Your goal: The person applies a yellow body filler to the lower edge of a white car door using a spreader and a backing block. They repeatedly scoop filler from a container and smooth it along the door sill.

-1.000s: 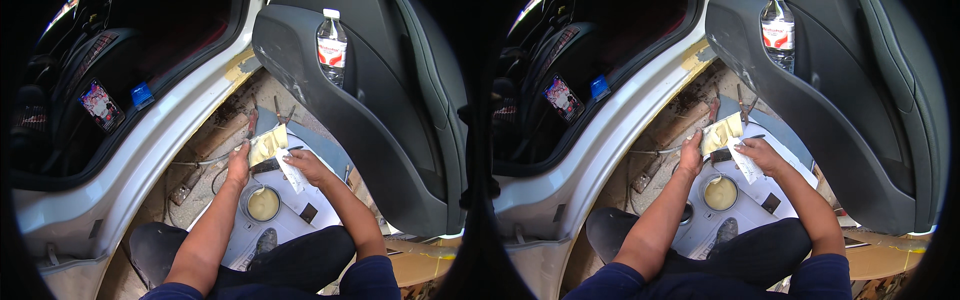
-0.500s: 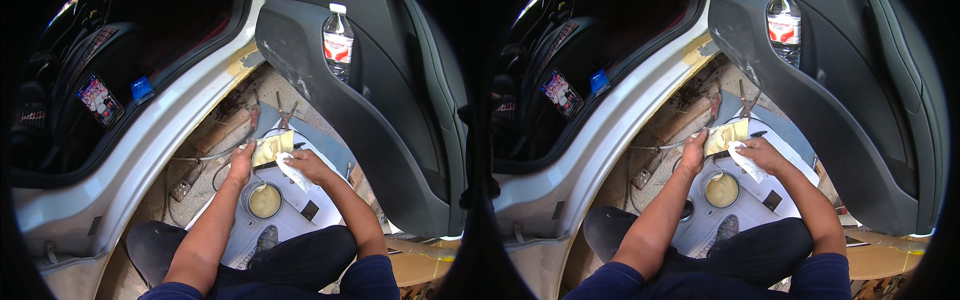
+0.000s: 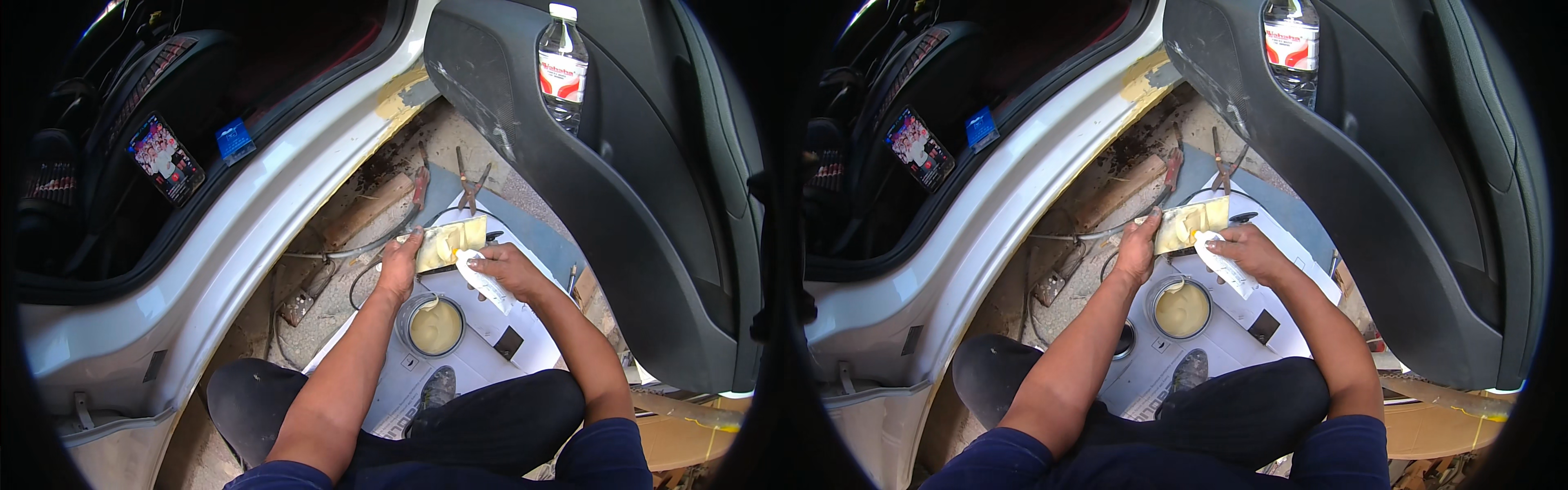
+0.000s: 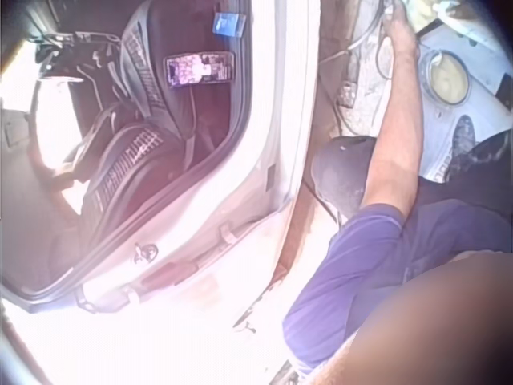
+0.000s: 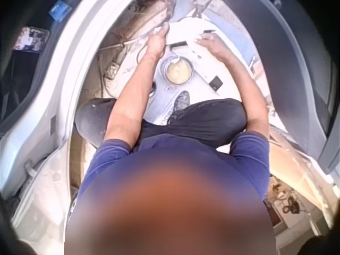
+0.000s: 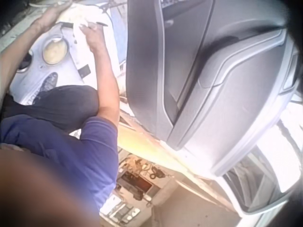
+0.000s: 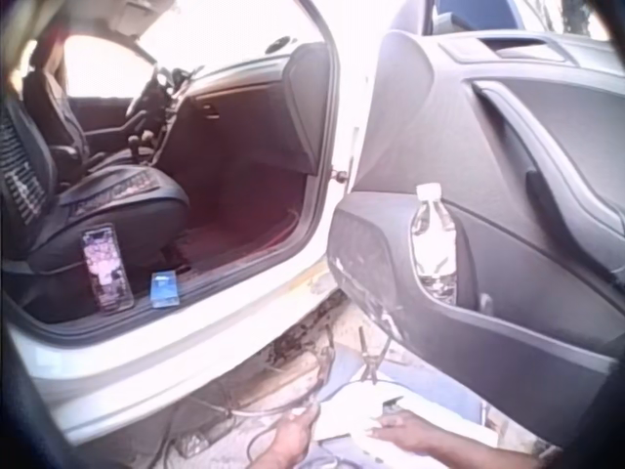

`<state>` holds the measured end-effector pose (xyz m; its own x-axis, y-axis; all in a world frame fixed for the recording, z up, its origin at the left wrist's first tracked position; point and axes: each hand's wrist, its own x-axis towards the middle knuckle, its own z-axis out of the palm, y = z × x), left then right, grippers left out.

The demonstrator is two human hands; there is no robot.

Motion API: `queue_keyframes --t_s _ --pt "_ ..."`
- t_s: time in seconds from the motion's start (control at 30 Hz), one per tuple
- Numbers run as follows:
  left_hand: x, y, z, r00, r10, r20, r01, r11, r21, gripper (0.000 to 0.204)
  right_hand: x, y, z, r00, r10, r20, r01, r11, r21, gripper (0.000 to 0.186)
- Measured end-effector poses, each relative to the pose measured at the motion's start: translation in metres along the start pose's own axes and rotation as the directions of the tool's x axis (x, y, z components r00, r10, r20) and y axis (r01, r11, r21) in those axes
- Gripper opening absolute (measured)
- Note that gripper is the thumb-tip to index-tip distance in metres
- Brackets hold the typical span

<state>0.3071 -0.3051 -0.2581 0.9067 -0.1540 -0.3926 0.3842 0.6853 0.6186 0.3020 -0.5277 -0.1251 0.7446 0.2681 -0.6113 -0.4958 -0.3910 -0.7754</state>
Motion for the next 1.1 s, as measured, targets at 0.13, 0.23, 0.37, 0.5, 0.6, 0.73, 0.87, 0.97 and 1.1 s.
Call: queue_keyframes --t_s 0.13,0.23,0.37,0.5,0.6,0.73,0.87,0.97,1.1 --pt "0.000 -0.001 0.002 1.000 -0.004 -0.014 0.003 0.998 -0.058 0.035 0.000 0.000 0.000 1.000 -0.015 -0.017 0.014 1.000 -0.004 0.035" --pt "-0.001 -0.001 0.004 0.999 -0.021 -0.050 0.014 0.991 -0.137 0.033 -0.003 0.002 -0.003 0.995 -0.083 -0.048 0.088 0.991 0.098 0.035" --pt "-0.001 0.001 0.000 0.994 -0.067 -0.085 0.042 0.964 -0.264 0.031 -0.014 0.006 -0.029 0.988 -0.154 -0.029 0.157 0.978 0.139 0.034" --pt "0.010 -0.004 -0.016 0.997 -0.065 -0.051 0.047 0.951 -0.307 0.035 -0.008 0.047 -0.055 0.999 -0.030 -0.030 0.022 0.970 -0.241 0.031" --pt "0.010 -0.004 -0.021 0.995 -0.100 0.013 0.099 0.938 -0.331 0.041 0.010 0.104 -0.062 0.964 0.199 -0.178 -0.266 0.754 -0.601 0.034" --pt "0.011 -0.015 -0.006 0.990 -0.140 0.035 0.143 0.906 -0.398 0.045 0.023 0.212 -0.112 0.997 -0.078 0.016 0.045 0.385 -0.922 0.040" --pt "0.007 0.016 0.001 0.995 -0.066 0.074 0.092 0.890 -0.446 0.040 0.047 0.099 -0.055 0.961 -0.235 -0.144 0.079 0.735 -0.673 0.039" --pt "-0.012 0.063 0.042 0.990 0.078 0.114 -0.022 0.905 -0.425 0.038 0.053 0.031 -0.015 0.872 -0.490 -0.009 0.321 0.585 -0.745 0.039" --pt "-0.056 0.155 0.077 0.959 0.255 0.120 -0.176 0.874 -0.454 0.038 0.088 -0.063 0.069 0.601 -0.762 0.243 0.552 0.175 -0.816 0.050"
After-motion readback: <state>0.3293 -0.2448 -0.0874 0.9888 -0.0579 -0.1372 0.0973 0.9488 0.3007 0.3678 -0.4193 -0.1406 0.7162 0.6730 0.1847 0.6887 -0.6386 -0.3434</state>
